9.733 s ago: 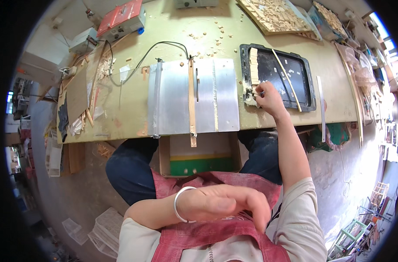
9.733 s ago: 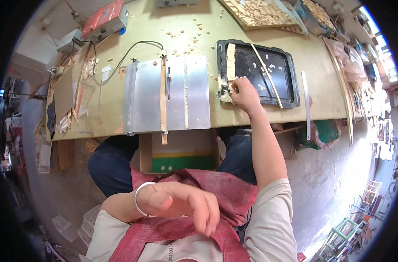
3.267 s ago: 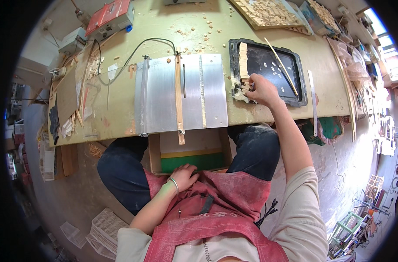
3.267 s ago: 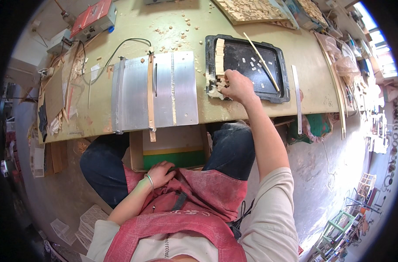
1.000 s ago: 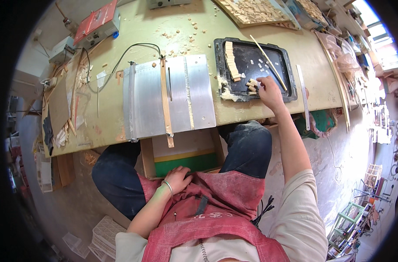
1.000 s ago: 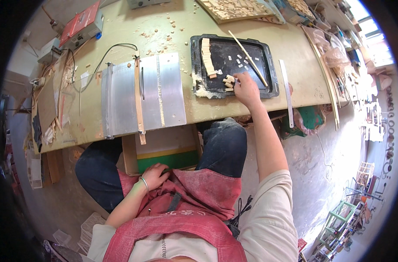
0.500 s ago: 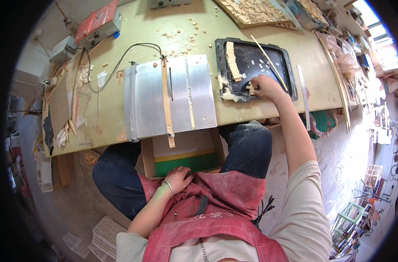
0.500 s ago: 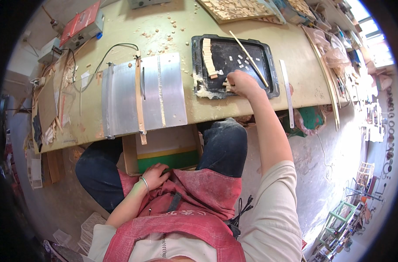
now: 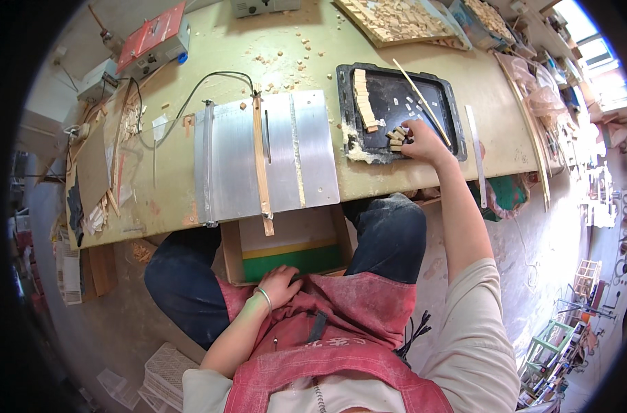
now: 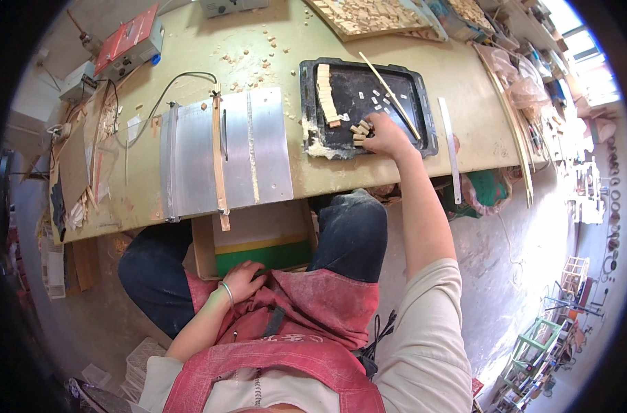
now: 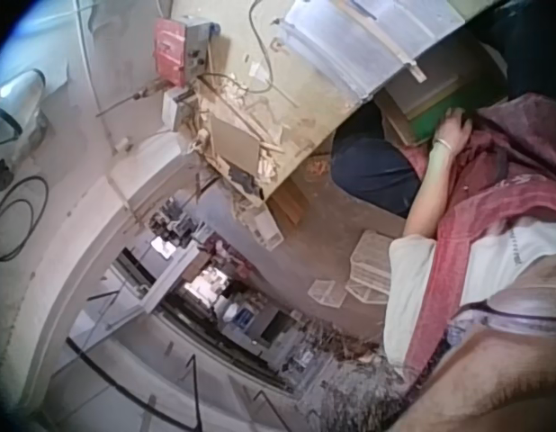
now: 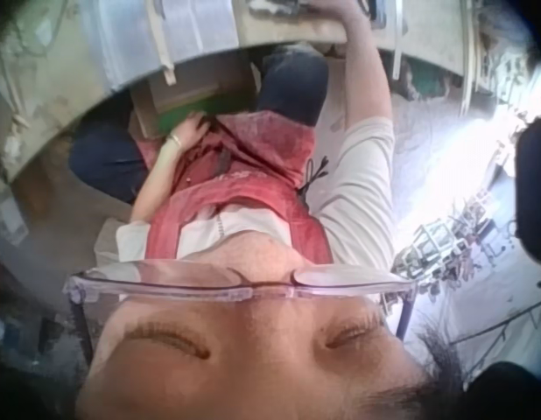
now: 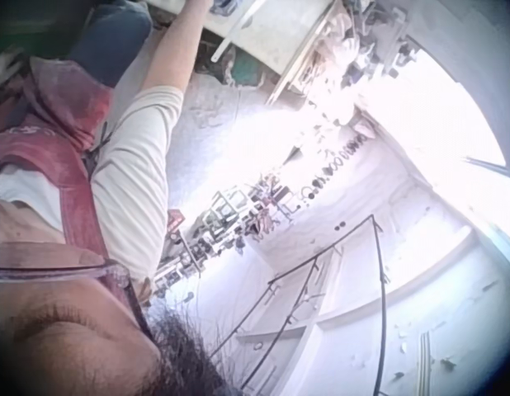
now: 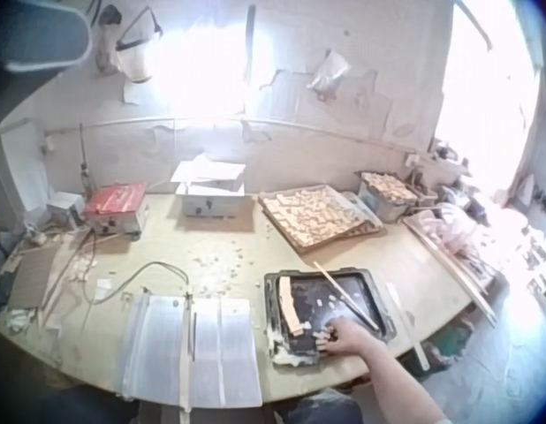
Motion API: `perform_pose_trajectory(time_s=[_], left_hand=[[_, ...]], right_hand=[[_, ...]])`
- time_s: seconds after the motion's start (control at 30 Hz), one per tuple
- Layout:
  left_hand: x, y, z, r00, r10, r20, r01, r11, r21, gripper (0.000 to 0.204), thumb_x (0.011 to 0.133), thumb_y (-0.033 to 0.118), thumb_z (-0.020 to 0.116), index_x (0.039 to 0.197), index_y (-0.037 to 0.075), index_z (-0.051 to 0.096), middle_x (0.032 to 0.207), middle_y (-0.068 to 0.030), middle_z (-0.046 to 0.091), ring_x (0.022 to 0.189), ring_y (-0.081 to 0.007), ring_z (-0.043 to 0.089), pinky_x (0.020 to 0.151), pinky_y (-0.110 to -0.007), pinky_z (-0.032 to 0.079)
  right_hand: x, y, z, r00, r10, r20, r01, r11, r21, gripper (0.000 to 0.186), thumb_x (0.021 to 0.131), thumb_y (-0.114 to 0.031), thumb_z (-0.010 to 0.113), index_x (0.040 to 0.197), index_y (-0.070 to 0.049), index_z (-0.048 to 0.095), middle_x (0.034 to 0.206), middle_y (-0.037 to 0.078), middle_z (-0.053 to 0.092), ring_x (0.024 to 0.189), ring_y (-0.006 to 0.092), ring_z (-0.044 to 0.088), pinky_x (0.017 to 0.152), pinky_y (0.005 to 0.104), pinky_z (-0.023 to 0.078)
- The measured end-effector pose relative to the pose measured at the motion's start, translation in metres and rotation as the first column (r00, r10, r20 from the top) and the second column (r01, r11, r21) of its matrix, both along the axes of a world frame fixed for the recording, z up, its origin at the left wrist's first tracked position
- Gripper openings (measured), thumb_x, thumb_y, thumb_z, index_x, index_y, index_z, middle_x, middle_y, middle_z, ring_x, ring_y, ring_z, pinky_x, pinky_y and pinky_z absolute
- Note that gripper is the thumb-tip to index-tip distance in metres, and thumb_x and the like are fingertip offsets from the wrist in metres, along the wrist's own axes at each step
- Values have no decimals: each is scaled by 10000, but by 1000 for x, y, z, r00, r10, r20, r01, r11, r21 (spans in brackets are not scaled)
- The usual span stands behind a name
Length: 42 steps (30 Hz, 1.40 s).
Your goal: The person repeatedly feeds small wooden pieces through a table saw, using a push stick to guide them and collecting the cut pieces in a tray. The person also clears sawdust from the blade area with the push stick.
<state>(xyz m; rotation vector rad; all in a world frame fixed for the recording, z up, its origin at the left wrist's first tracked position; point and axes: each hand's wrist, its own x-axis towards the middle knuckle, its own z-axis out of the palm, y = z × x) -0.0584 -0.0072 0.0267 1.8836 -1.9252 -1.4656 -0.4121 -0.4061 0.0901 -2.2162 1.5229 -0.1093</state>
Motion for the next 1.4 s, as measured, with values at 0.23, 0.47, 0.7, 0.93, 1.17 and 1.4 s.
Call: perform_pose_trajectory(time_s=[0.23,0.47,0.7,0.93,1.17,1.4], left_hand=[[0,0,-1,1000,-8,8,8,1000,7,410,992,353,638,1287,70,674,1241,-205,674,1197,-422,629,1036,-494,504],[1,0,-4,1000,-12,-9,12,1000,-1,412,992,347,639,1290,64,673,1242,-206,673,1197,-420,630,1032,-492,506],[0,1,-2,1000,-9,1,9,1000,-9,427,989,349,638,1303,60,667,1266,-199,669,1196,-422,630,1038,-499,504],[4,-4,29,996,-16,92,32,983,-178,417,986,356,655,1290,71,677,1245,-191,675,1174,-401,645,1026,-506,504],[-1,-12,104,997,-48,-63,18,908,-419,361,944,235,722,1242,39,668,1182,-170,683,1098,-376,656,973,-481,514],[16,-12,155,952,7,-306,-160,863,-479,302,953,157,707,1221,22,680,1156,-171,701,1079,-370,670,953,-448,529]], right_hand=[[21,5,14,994,7,-107,-7,1000,1,505,743,-214,782,1174,36,702,1107,241,675,1050,407,672,951,433,550],[22,16,-3,995,-103,-10,101,987,-127,512,747,-268,776,1166,9,679,1130,224,624,1027,418,662,929,457,548],[28,26,-2,978,-195,77,207,959,-194,516,726,-307,780,1126,-4,661,1169,216,622,1047,421,658,912,478,548],[137,134,94,893,336,301,-182,879,-441,336,755,-179,741,1047,-36,655,1015,142,626,941,355,634,829,458,498],[216,169,76,903,399,157,-316,867,-385,531,724,-248,750,1193,-34,627,1149,141,610,1132,336,584,980,460,446],[192,198,67,968,244,60,-201,895,-398,1081,806,-574,790,1593,34,366,1623,214,386,1521,363,339,1257,539,193]])
